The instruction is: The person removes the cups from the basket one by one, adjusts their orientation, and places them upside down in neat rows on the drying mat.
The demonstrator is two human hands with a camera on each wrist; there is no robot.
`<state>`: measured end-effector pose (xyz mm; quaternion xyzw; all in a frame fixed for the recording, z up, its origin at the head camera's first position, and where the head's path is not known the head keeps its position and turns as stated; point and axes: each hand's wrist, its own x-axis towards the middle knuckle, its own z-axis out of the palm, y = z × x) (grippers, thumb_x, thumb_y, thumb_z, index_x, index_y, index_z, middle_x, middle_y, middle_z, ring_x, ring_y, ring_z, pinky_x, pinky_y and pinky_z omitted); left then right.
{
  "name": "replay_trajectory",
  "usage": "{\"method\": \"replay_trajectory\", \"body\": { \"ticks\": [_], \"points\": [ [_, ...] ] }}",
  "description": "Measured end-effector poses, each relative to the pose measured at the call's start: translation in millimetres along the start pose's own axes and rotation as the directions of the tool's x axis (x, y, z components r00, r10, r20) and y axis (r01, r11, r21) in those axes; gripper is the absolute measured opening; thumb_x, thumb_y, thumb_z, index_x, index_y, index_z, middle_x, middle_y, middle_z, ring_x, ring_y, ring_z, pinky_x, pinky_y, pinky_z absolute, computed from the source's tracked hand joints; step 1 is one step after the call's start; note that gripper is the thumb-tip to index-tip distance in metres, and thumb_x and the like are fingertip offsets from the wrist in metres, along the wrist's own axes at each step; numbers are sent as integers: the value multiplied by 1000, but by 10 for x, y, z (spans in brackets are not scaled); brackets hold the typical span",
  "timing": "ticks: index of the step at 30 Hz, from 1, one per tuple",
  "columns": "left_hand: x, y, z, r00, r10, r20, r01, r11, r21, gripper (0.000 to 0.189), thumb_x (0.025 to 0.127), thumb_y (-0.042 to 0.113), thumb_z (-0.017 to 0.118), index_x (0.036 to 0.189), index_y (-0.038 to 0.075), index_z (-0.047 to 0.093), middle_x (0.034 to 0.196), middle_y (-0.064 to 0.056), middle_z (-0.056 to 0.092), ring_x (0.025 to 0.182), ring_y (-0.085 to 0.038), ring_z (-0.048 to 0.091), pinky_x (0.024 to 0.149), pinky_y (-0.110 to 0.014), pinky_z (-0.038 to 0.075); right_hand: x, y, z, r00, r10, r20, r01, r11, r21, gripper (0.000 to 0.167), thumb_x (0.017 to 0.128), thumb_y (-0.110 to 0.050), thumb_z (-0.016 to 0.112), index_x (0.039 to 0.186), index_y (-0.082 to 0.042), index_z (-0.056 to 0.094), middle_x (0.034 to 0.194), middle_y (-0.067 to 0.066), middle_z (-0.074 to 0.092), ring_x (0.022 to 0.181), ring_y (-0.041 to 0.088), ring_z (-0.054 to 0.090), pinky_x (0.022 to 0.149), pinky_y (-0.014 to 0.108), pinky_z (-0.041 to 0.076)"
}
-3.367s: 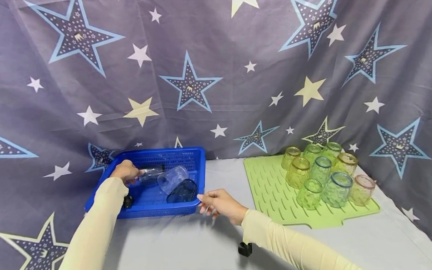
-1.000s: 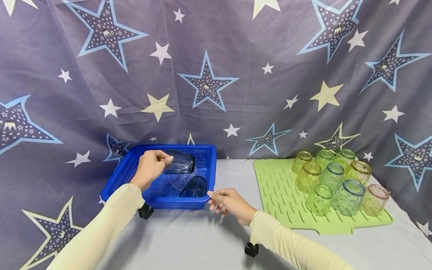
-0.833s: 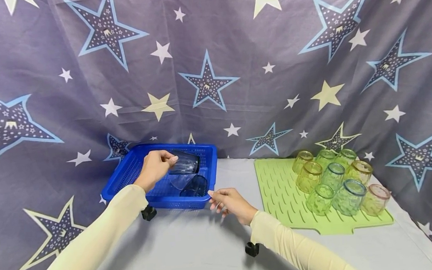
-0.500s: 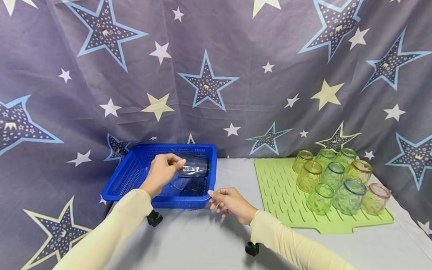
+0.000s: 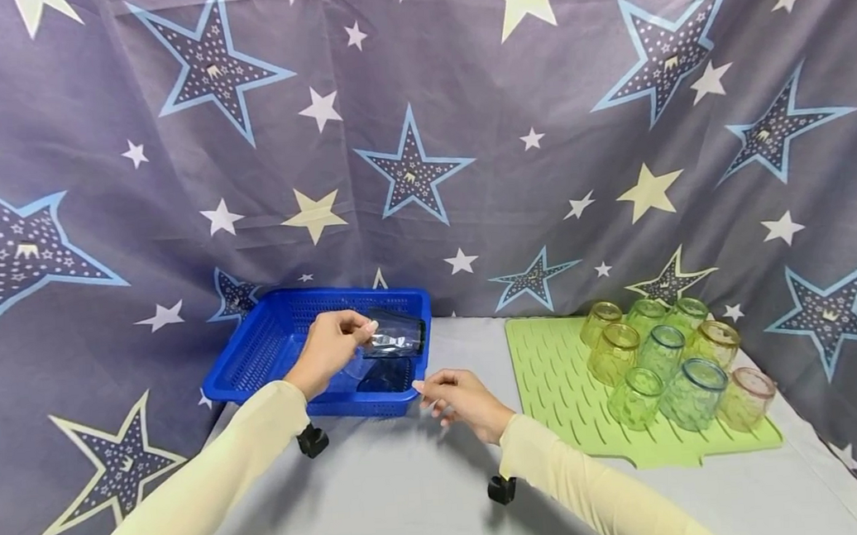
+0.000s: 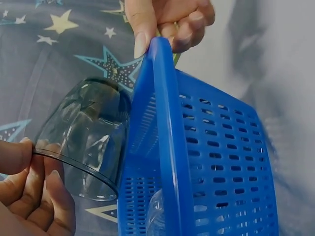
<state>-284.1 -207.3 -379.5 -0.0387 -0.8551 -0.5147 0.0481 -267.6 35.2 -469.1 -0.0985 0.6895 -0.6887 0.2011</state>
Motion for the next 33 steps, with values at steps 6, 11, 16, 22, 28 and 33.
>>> {"method": "replay_trajectory", "body": {
  "ticks": [6,11,16,22,28,33],
  "points": [
    [-43,12,66,999,21,33,-19,998,-62,20,102,22,68,105,3,75,90,-10,72,83,-30,65,64,-32,54,48,-1,-56,994,-62,-85,74,987,146,59,94,-41,77,133,-4,55,117,16,67,80,20,65,65,28,54],
    [-67,31,110,996,29,83,-20,994,-105,19,102,22,68,105,5,76,90,-10,73,84,-24,66,67,-33,54,80,-88,-105,989,-104,-108,128,962,241,60,97,-48,69,135,-4,56,120,15,63,82,19,64,67,29,54],
    [-102,46,166,993,33,110,-16,987,-157,22,101,24,69,104,3,76,90,-11,73,84,-25,66,67,-33,53,88,-139,-185,990,-114,-87,135,941,311,57,99,-42,69,133,2,56,109,10,67,86,20,64,72,30,56],
    [-99,-20,200,983,56,173,-44,996,-74,28,101,29,70,112,4,76,96,-12,73,92,-37,68,70,-35,56,97,-157,-320,978,-138,-156,172,957,234,59,96,-38,74,133,4,57,112,12,62,94,25,66,90,46,57],
    [-120,-102,160,929,81,361,-121,989,90,27,92,36,79,105,12,78,97,-6,73,90,-28,68,77,-39,56,96,-248,-509,967,-185,-176,211,967,144,59,95,-39,75,133,2,58,128,21,57,97,28,66,94,52,54],
    [-182,-108,229,863,170,475,-304,926,222,26,85,29,87,100,10,78,89,6,73,81,-11,68,75,-32,57,77,-327,-741,966,-169,-197,184,981,56,70,92,-48,76,141,-3,54,133,21,56,102,30,67,89,46,57]
  ]
}}
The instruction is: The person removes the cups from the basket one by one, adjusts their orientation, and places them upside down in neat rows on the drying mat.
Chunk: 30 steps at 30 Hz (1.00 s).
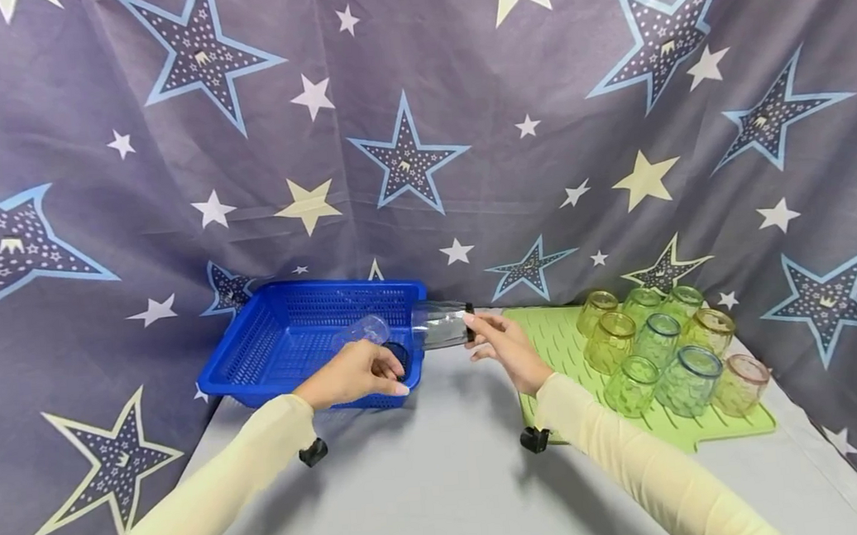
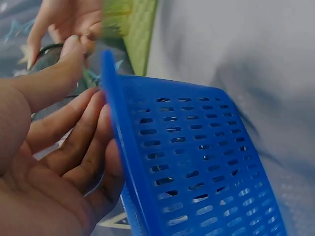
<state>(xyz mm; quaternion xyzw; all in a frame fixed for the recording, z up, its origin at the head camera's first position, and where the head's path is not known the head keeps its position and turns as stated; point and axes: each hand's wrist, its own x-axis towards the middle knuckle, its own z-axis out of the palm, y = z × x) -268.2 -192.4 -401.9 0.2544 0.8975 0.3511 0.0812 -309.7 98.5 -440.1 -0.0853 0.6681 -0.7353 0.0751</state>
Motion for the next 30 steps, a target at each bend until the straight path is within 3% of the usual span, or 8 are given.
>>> {"method": "replay_trajectory", "body": {
  "ticks": [4,8,13,16,19,23,30],
  "points": [
    [0,12,74,998,68,4,-68,987,143,21,83,21,89,98,9,80,89,5,74,78,-6,67,73,-27,57,38,-73,-159,1000,8,-21,-9,997,-82,72,92,-48,76,143,-3,53,132,17,59,105,29,67,89,44,58],
    [3,25,102,996,81,-29,-73,975,212,17,81,18,89,93,11,80,87,4,74,77,-5,67,72,-27,57,88,-149,-318,999,-13,-44,5,984,-176,64,93,-40,78,139,0,59,127,14,62,105,24,67,90,45,58],
    [1,57,107,994,100,-54,-82,961,265,17,81,20,90,91,10,80,86,2,75,76,-4,67,72,-29,57,148,-254,-538,998,-4,-62,-19,931,-364,69,91,-40,79,142,0,56,128,18,60,106,31,68,93,46,56],
    [-7,78,114,993,105,-62,-83,956,281,18,81,21,89,92,10,80,87,2,75,76,-4,67,72,-29,57,176,-321,-651,998,5,-65,-38,849,-527,71,91,-42,79,144,-1,55,130,18,62,111,34,65,93,46,55],
    [-15,86,126,993,97,-66,-75,956,285,17,82,22,89,93,11,80,88,2,75,77,-4,67,72,-29,57,207,-376,-750,999,-12,-53,-28,723,-690,68,90,-43,79,141,-2,58,126,17,66,112,33,63,93,46,52],
    [-19,94,136,993,90,-72,-65,956,287,18,82,22,88,93,10,80,89,1,76,77,-6,67,72,-30,57,263,-456,-858,999,-38,-26,3,599,-800,64,87,-36,82,136,1,63,122,20,69,111,34,61,97,49,48],
    [-16,70,148,995,60,-85,-38,971,235,19,82,21,89,94,10,80,91,-1,77,79,-7,68,74,-32,58,366,-579,-1003,1000,30,-9,-22,488,-872,69,88,-32,82,141,3,57,128,25,63,118,40,56,100,53,47]
  ]
}}
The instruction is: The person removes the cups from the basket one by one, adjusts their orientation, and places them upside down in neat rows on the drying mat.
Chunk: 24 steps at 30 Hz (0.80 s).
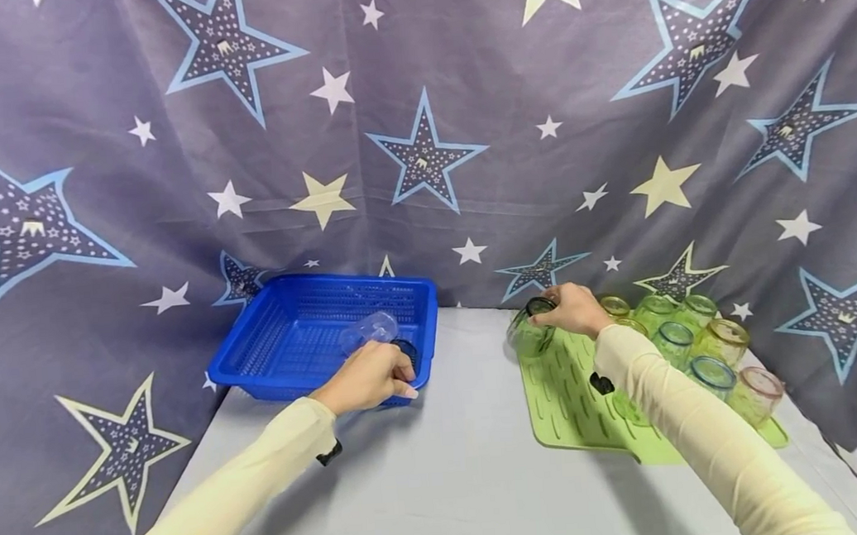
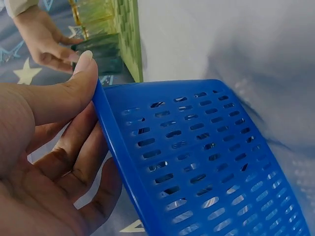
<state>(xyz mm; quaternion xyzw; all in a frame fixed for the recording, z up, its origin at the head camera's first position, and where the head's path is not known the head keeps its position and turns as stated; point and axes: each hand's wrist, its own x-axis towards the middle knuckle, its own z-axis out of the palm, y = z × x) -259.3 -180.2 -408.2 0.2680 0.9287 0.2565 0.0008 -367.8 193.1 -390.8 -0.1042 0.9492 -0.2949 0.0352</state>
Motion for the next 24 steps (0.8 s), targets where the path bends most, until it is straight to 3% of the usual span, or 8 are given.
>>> {"method": "replay_trajectory", "body": {
  "ticks": [4,9,15,24],
  "points": [
    [6,-14,5,1000,-20,-3,19,999,-34,16,82,19,89,93,10,80,89,2,76,78,-6,68,74,-32,58,29,51,-70,1000,21,23,-19,997,-71,70,88,-32,81,143,3,56,130,26,58,119,42,53,98,55,47],
    [-3,-28,14,1000,-25,-3,24,999,-39,15,81,18,89,90,11,80,86,4,75,77,-6,68,73,-31,58,33,112,-114,999,11,44,-4,989,-146,69,91,-32,79,142,8,54,146,32,50,134,51,45,104,61,44],
    [-10,-11,10,1000,-27,-13,26,999,-32,16,81,21,89,90,12,80,86,5,75,77,-6,68,75,-32,58,38,206,-142,1000,-25,11,27,977,-211,68,90,-29,78,139,12,55,139,33,55,129,52,49,104,61,43],
    [-21,-38,28,999,-39,-17,39,999,-27,15,82,20,89,90,13,80,85,6,75,76,-6,68,74,-31,58,102,326,-128,999,-21,-35,12,971,-240,70,88,-26,78,139,14,52,140,36,53,127,54,50,104,62,43]
  ]
}}
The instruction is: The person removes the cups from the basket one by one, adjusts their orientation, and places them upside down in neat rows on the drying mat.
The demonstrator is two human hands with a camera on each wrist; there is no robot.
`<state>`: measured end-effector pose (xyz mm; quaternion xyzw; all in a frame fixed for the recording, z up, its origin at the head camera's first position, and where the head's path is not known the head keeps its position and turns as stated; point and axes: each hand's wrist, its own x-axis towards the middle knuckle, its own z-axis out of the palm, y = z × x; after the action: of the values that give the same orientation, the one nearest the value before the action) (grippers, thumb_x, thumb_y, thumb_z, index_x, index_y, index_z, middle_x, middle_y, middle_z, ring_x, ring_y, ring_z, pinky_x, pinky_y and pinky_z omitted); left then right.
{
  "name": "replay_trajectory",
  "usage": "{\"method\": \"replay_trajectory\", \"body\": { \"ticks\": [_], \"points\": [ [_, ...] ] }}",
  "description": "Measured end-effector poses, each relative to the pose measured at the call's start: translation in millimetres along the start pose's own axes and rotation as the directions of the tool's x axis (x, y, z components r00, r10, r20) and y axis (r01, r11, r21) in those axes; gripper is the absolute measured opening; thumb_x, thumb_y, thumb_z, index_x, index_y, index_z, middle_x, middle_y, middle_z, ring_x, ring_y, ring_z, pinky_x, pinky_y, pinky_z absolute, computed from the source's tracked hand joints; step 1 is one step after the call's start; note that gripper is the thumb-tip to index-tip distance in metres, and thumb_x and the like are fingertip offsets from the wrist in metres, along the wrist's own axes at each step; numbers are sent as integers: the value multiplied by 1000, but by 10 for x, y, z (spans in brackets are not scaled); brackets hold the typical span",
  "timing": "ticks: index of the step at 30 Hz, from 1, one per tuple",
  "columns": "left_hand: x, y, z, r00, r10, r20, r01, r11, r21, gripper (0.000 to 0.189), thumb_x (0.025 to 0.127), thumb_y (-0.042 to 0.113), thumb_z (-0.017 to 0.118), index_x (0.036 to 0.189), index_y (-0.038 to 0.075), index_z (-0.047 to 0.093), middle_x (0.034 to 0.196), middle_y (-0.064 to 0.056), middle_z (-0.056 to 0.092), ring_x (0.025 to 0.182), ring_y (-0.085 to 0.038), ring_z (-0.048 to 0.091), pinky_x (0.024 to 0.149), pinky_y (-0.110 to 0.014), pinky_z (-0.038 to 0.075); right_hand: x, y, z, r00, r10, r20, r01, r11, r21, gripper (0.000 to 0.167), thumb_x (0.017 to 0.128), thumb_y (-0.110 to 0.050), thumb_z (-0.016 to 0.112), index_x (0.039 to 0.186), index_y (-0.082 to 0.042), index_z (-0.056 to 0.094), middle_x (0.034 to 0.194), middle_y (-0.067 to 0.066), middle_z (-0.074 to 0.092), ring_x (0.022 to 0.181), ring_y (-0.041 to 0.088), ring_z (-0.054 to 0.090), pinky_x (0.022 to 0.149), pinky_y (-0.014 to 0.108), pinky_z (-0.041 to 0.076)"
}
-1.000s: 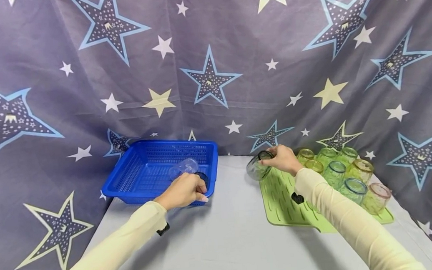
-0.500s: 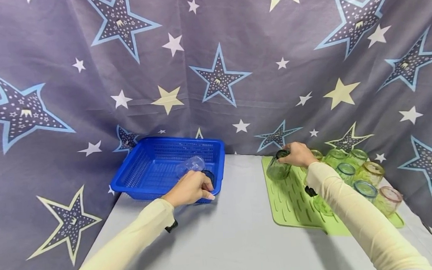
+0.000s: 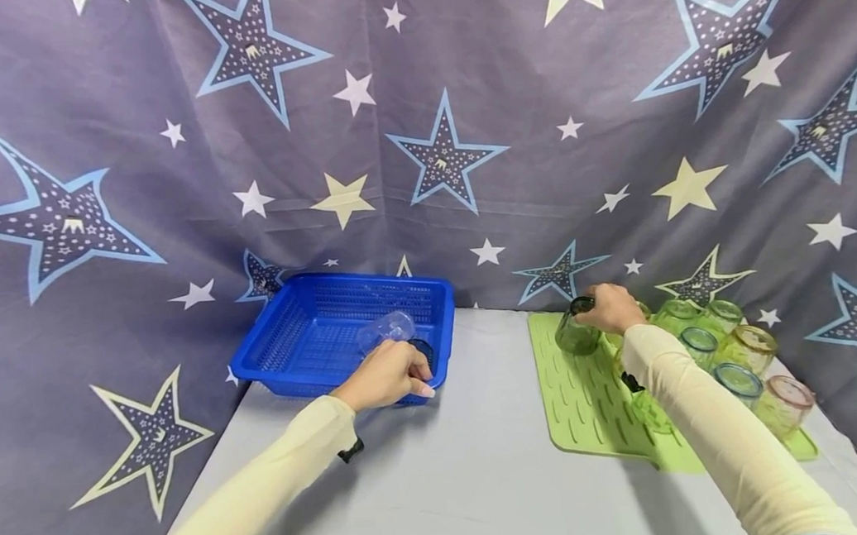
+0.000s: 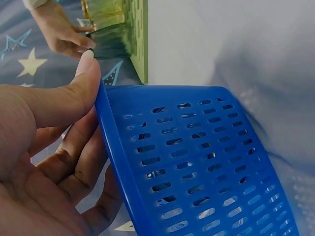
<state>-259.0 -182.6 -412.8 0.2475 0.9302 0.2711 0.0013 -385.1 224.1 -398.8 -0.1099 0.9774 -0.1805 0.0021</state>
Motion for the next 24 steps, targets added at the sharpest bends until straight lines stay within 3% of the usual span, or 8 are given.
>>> {"method": "replay_trajectory", "body": {
  "ticks": [7,15,24],
  "points": [
    [-6,11,5,1000,-8,2,8,1000,-9,17,83,23,88,92,12,80,87,4,76,77,-5,68,75,-31,58,8,24,37,999,19,-30,-19,1000,-2,66,89,-27,78,137,13,56,128,35,61,116,53,57,96,61,48],
    [-27,29,6,1000,1,1,-1,1000,-6,19,83,23,88,94,9,80,88,3,76,77,-6,68,74,-31,58,29,8,93,998,30,-49,-30,999,11,65,91,-25,77,139,12,55,133,36,58,121,56,54,99,61,47],
    [-17,14,-1,1000,-24,2,24,1000,3,20,83,24,88,95,9,81,87,5,75,76,-5,67,74,-30,57,49,10,142,998,24,-66,-24,1000,2,61,92,-26,75,137,11,55,128,39,57,116,55,56,96,62,48]
  ]
}}
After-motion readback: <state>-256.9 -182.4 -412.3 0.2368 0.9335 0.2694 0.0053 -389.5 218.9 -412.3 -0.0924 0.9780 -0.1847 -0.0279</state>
